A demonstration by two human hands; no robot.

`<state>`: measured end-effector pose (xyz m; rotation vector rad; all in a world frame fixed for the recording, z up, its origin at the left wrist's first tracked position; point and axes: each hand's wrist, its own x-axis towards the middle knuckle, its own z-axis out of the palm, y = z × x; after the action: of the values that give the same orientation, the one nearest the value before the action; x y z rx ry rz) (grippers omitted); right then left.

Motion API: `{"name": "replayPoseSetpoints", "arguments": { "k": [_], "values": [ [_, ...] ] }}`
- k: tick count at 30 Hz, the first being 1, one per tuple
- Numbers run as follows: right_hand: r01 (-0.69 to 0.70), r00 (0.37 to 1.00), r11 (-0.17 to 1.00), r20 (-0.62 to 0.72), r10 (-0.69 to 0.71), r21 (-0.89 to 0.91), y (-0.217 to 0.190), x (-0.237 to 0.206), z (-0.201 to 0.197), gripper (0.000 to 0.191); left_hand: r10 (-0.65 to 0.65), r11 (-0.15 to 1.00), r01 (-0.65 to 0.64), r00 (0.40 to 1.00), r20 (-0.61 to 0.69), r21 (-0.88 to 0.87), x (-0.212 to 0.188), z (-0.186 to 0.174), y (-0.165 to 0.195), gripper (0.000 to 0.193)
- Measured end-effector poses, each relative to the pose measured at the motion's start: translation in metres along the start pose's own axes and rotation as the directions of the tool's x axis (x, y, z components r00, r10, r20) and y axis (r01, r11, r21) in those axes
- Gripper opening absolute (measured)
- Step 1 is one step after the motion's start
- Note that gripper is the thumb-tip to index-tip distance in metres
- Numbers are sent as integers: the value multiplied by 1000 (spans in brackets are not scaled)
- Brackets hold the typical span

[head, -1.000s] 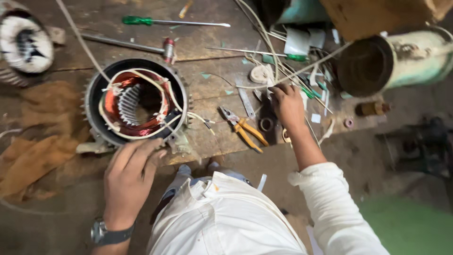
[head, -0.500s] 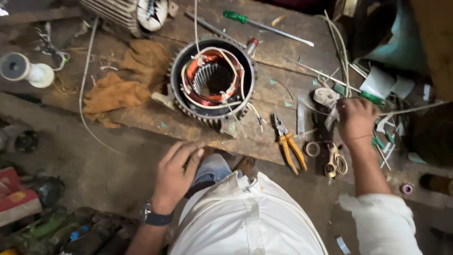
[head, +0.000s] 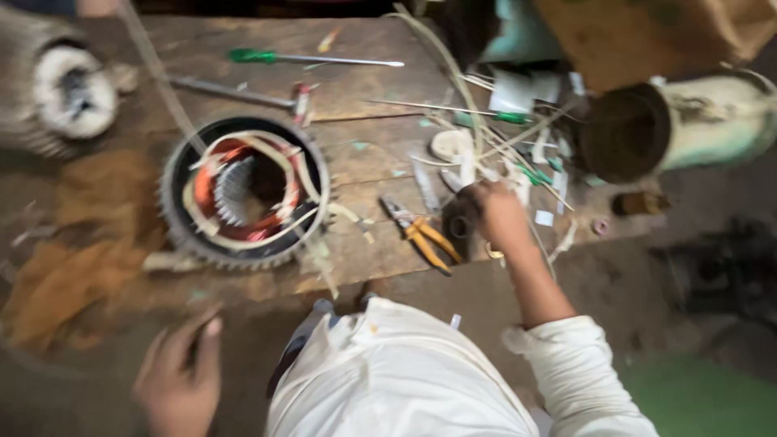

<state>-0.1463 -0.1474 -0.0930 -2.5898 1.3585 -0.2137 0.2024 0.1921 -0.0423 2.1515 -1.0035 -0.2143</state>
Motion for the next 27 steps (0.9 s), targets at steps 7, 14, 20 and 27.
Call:
{"name": "replayPoseSetpoints", "arguments": {
  "k": [7, 14, 20, 27],
  "values": [
    [-236, 969, 972, -71, 235, -4, -10, -32, 1, 14, -303, 948, 263, 920, 250, 180, 12, 7, -83, 28],
    [-171, 950, 981, -278, 141, -87, 16, 17, -6, 23, 9, 997, -18, 993, 121, 72, 12, 10, -78, 19],
    [-351, 898, 933, -313, 310, -82, 65, 54, -8, 26, -93, 996, 94, 991, 92, -1, -13, 11, -71, 20],
    [-421, 872, 899, -327, 364, -122, 99, 25, -7, 23, -210, 974, 193, 966, 152, 118, -24, 16, -98, 21]
  ]
}}
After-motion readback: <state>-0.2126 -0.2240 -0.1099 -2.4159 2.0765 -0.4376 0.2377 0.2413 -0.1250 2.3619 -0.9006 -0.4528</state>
